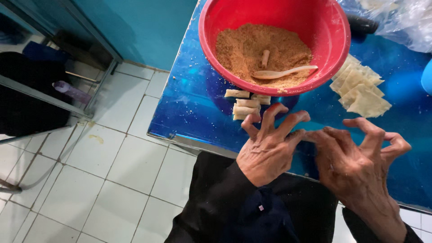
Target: The person sits at a table and rolls spring rolls by hand. They take thin pastry wrappers, spoon brown filling from a red bowl onto a wrapper, fold the wrapper over the filling, and roll it into a cylinder, adding finished rolls to a pile on the table.
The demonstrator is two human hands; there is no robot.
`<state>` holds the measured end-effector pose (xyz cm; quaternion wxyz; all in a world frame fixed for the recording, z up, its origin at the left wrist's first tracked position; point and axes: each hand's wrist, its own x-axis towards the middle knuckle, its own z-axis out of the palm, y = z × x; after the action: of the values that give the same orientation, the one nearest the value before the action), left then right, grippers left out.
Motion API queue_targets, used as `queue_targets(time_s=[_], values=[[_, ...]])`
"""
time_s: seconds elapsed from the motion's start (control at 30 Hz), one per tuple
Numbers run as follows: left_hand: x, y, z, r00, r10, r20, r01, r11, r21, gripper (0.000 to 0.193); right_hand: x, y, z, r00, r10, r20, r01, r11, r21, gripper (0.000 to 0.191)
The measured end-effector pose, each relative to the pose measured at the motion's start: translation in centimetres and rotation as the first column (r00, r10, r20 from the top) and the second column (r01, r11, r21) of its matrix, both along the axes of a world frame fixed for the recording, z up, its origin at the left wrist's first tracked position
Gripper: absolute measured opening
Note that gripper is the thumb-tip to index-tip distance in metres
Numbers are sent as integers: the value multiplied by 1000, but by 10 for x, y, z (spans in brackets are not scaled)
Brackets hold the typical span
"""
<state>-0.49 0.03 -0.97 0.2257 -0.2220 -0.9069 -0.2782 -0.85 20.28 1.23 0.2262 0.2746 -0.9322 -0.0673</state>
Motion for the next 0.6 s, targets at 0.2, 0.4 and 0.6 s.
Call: queue_targets(time_s=[0.2, 0.4, 0.6], values=[[-1, 2, -3, 1000, 21, -8, -20, 993, 113, 63, -7, -8, 10, 999, 14, -33, -13, 999, 31, 25], [2, 7, -12, 989, 94, -111, -66, 971, 230, 55, -20, -3, -6, 998, -8, -69, 7, 1000, -22, 17], [21, 10, -15, 967, 53, -250, -30, 995, 94, 43, 3, 24, -17, 989, 63, 134, -28, 969, -247, 25]])
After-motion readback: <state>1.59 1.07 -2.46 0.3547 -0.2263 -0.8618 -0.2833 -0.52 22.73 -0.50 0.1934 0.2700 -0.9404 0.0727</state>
